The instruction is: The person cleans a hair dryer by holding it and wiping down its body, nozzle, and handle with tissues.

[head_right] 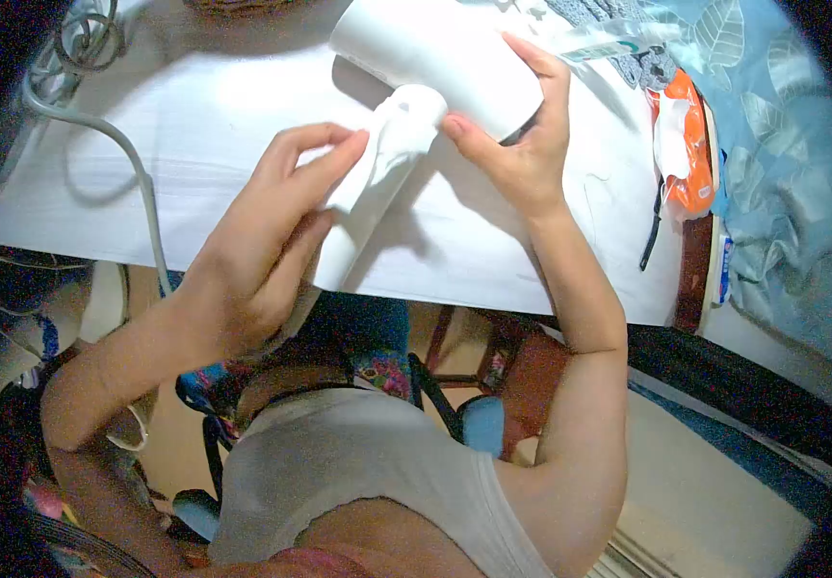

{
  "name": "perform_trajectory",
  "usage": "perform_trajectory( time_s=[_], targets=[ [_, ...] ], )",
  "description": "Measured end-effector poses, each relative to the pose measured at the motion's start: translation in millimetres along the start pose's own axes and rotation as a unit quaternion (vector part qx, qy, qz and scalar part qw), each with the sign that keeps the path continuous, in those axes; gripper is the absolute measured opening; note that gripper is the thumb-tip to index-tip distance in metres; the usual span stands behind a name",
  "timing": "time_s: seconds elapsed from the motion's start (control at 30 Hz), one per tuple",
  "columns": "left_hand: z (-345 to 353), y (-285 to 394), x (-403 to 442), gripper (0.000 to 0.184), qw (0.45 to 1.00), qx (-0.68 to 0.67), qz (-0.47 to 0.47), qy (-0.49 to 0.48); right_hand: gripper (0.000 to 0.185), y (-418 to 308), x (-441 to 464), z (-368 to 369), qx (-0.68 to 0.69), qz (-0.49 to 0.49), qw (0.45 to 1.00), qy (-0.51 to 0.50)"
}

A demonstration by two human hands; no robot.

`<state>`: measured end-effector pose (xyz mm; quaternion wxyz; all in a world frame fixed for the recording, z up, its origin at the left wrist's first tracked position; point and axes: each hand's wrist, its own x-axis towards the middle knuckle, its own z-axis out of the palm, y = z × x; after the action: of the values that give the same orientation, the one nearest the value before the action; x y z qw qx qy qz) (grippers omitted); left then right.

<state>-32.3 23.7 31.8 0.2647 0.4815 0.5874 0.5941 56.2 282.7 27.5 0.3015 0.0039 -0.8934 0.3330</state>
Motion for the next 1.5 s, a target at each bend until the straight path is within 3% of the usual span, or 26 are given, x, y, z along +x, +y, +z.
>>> perform_trajectory(
  time_s=[0.1, 0.13, 0.2, 0.27, 0.37, 0.47, 0.53, 0.63, 0.7, 1.03, 1.13, 1.17, 1.3, 1.4, 1.5],
  targets=[
    [-7.3, 19.3, -11.6, 0.055, 0.995, -0.029, -0.084, -0.033, 0.077, -4.9, -0.9, 0.3, 0.039, 0.036, 0.999, 0.006],
    [-3.0, 16.6, -16.4, 0.055, 0.998, -0.001, -0.05, -0.026, 0.077, -2.5, -0.9, -1.8, 0.037, 0.035, 0.999, 0.007],
    [-5.5, 24.8, -18.7, 0.061, 0.993, -0.037, -0.093, -0.06, 0.081, -1.8, -0.2, -2.6, 0.04, 0.047, 0.998, 0.012],
    [1.9, 21.5, -27.4, 0.062, 0.994, -0.083, -0.05, -0.041, 0.083, 2.0, -2.2, -3.3, 0.051, 0.062, 0.997, 0.019],
    [-4.2, 33.2, -27.6, 0.074, 0.982, -0.138, -0.077, -0.102, 0.088, -0.6, -0.8, -5.3, 0.051, 0.09, 0.994, 0.024],
    [-11.4, 38.9, -22.7, 0.098, 0.968, -0.142, -0.103, -0.179, 0.093, -0.5, -1.1, -7.9, 0.062, 0.115, 0.991, 0.031],
    [-0.2, 30.2, -29.4, 0.096, 0.977, -0.118, -0.057, -0.169, 0.093, 4.2, -3.1, -8.0, 0.095, 0.135, 0.986, 0.029],
    [37.5, 6.9, -32.5, 0.092, 0.989, -0.124, 0.032, -0.074, 0.093, 8.7, -5.7, -7.8, 0.115, 0.135, 0.984, 0.029],
    [37.9, 6.9, -19.1, 0.086, 0.988, -0.149, 0.034, -0.037, 0.094, 7.3, -4.6, -5.1, 0.116, 0.137, 0.982, 0.052],
    [28.8, 12.9, 31.8, 0.049, 0.95, -0.263, -0.145, 0.087, 0.091, -6.4, -3.9, -3.1, 0.079, 0.081, 0.993, 0.02],
    [15.5, 5.4, 37.1, 0.043, 0.832, -0.484, -0.265, 0.054, 0.088, -7.9, -5.8, -2.8, 0.012, 0.018, 1.0, 0.001],
    [19.8, 0.7, 36.9, 0.041, 0.824, -0.497, -0.265, 0.058, 0.086, -6.0, -5.7, -2.7, -0.009, -0.014, 1.0, -0.008],
    [20.8, -10.0, 44.4, 0.037, 0.869, -0.408, -0.279, 0.023, 0.084, -9.1, -8.0, -8.0, -0.068, -0.063, 0.996, 0.006],
    [29.9, -5.6, 44.4, 0.032, 0.896, -0.382, -0.197, 0.11, 0.086, -14.4, -9.0, -6.8, -0.054, -0.105, 0.993, 0.028],
    [27.8, 0.8, 40.6, 0.026, 0.911, -0.35, -0.174, 0.128, 0.086, -25.5, -13.3, -7.2, -0.029, -0.05, 0.998, 0.036]
  ],
)
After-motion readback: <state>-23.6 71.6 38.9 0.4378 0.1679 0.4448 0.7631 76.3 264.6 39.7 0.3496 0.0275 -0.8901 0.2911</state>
